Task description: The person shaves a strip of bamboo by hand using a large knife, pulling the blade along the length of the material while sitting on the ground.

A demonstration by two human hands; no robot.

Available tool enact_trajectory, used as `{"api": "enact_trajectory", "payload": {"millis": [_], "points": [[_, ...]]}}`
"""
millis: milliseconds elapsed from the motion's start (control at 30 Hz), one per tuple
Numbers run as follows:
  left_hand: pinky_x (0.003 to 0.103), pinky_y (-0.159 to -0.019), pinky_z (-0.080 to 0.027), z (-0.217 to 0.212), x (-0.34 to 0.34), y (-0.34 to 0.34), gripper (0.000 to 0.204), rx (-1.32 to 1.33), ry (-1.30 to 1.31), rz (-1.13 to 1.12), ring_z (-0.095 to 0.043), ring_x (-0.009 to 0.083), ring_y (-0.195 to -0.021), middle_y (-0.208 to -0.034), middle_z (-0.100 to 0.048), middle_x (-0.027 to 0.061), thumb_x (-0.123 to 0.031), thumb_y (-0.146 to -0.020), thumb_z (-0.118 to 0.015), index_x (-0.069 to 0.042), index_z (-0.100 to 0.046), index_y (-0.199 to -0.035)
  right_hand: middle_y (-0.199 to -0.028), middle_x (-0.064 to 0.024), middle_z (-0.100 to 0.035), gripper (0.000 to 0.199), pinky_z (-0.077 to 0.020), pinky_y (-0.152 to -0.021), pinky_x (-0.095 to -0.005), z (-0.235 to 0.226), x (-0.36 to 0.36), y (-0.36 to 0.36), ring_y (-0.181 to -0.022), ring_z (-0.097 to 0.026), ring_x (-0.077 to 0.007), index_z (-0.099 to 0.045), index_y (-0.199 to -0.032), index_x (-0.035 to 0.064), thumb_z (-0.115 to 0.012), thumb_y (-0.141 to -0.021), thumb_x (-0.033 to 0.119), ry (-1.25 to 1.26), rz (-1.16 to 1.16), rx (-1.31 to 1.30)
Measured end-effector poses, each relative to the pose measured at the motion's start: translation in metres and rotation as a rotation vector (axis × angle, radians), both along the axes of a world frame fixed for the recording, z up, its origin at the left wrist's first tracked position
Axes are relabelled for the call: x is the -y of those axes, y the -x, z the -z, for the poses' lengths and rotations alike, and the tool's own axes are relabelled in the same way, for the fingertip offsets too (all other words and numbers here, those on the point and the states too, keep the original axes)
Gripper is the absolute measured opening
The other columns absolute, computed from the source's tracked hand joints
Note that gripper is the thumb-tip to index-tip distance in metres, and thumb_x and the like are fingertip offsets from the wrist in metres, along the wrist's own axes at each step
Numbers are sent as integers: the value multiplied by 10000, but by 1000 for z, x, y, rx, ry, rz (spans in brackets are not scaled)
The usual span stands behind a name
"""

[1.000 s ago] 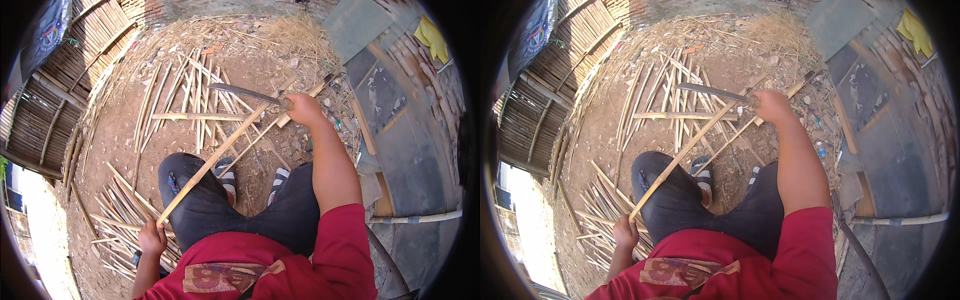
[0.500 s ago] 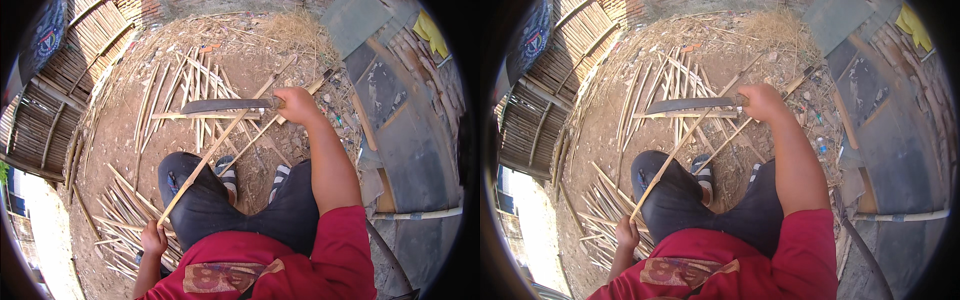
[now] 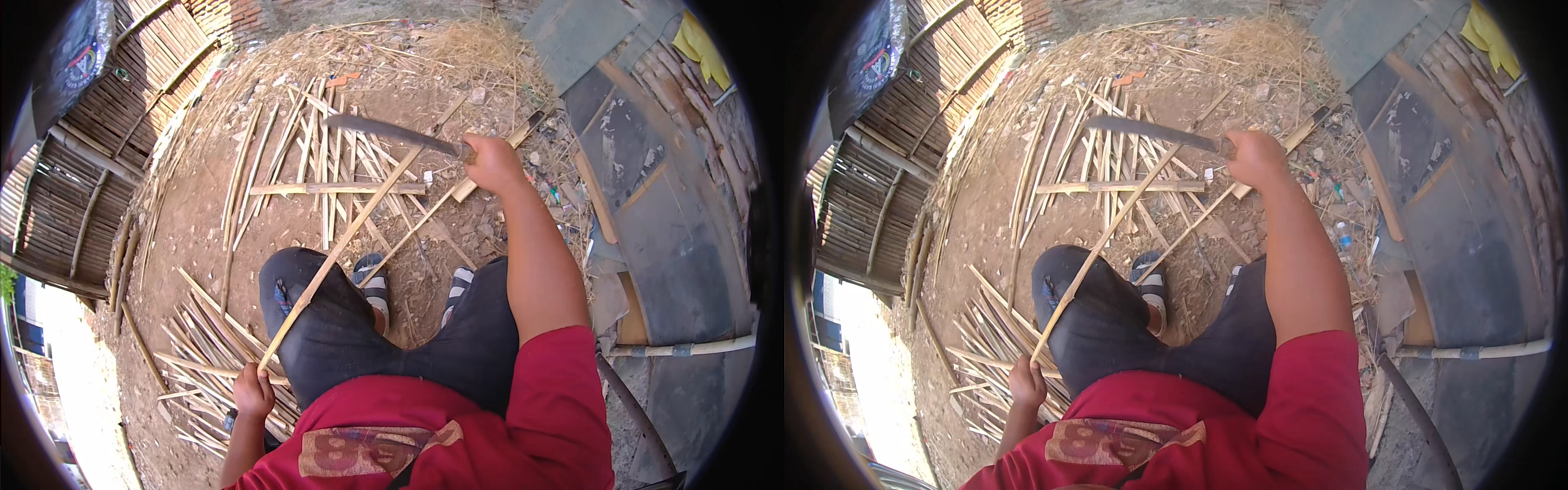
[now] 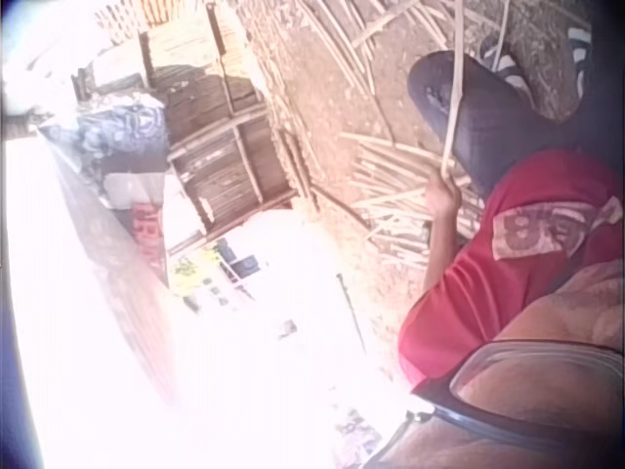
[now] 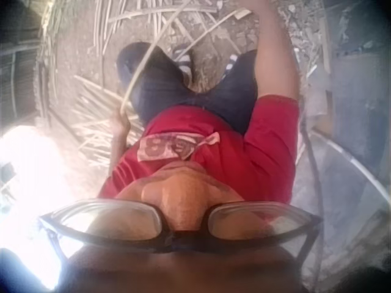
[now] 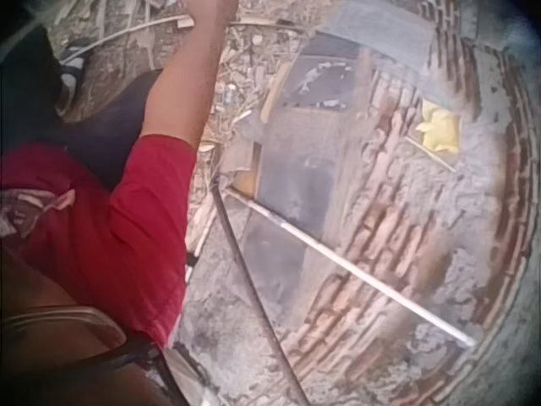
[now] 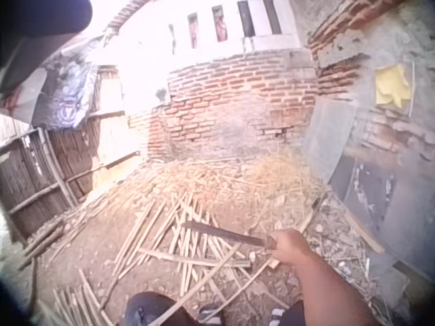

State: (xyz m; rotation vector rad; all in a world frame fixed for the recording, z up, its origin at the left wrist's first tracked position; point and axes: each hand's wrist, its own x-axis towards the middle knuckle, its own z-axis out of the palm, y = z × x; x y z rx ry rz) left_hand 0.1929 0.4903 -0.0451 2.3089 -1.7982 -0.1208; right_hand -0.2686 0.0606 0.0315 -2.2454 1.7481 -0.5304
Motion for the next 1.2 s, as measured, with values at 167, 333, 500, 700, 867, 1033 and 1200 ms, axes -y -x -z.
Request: {"api": "enact_trajectory", "payload": {"millis": [167,333,500,700,867,1033,1200], "points": [[592,-649,-451,14,-9,-13,324,-32,-13,-54,-590,521,-751,-794,-611,270,-297,-1057,-428,-20,-560,-954,-1246,-251,-680,631,-517,-1009,-433,57,37,85,-1166,-655,-386,-593,-1372,-10,-707,-794,216,-25,471,302],[598,-648,-441,12,-10,-7,322,-76,6,-33,-585,524,-755,-780,-598,273,-295,-1060,-420,-19,-555,-964,-1298,-283,-650,792,-482,-1065,-426,34,30,62,-1247,-628,-353,-535,-1413,-74,-787,-817,383,50,317,454],[591,-653,-450,6,-6,-8,320,-73,0,-15,-590,523,-766,-796,-605,268,-292,-1059,-427,-10,-564,-997,-1221,-243,-696,724,-525,-984,-434,-18,-6,23,-1161,-675,-349,-600,-1379,5,-800,-821,421,77,108,340],[587,-657,-453,8,-10,-8,304,-100,-38,-38,-590,520,-769,-827,-612,268,-298,-1046,-481,-11,-549,-972,-1050,-189,-735,506,-556,-858,-471,-46,-31,-24,-988,-704,-367,-704,-1247,144,-800,-781,315,-31,-233,-32],[586,-650,-455,12,-7,-7,286,-43,-33,-55,-589,512,-751,-799,-604,262,-286,-1038,-500,-19,-545,-947,-1008,-171,-735,448,-554,-838,-490,-28,-23,-7,-971,-701,-363,-719,-1211,194,-783,-779,295,42,-87,-21],[577,-639,-456,11,-7,-8,283,-1,-7,-56,-589,505,-739,-787,-599,260,-284,-1029,-514,-21,-546,-929,-1037,-175,-737,463,-559,-858,-475,-20,-19,-11,-992,-700,-366,-713,-1228,171,-778,-785,288,84,-100,-59],[570,-635,-465,19,-7,-13,263,22,47,-33,-594,495,-730,-793,-607,246,-274,-1007,-539,-22,-556,-936,-1126,-174,-729,468,-557,-897,-472,-5,-4,4,-1041,-698,-354,-705,-1250,155,-753,-792,237,-89,-62,-36]]}}
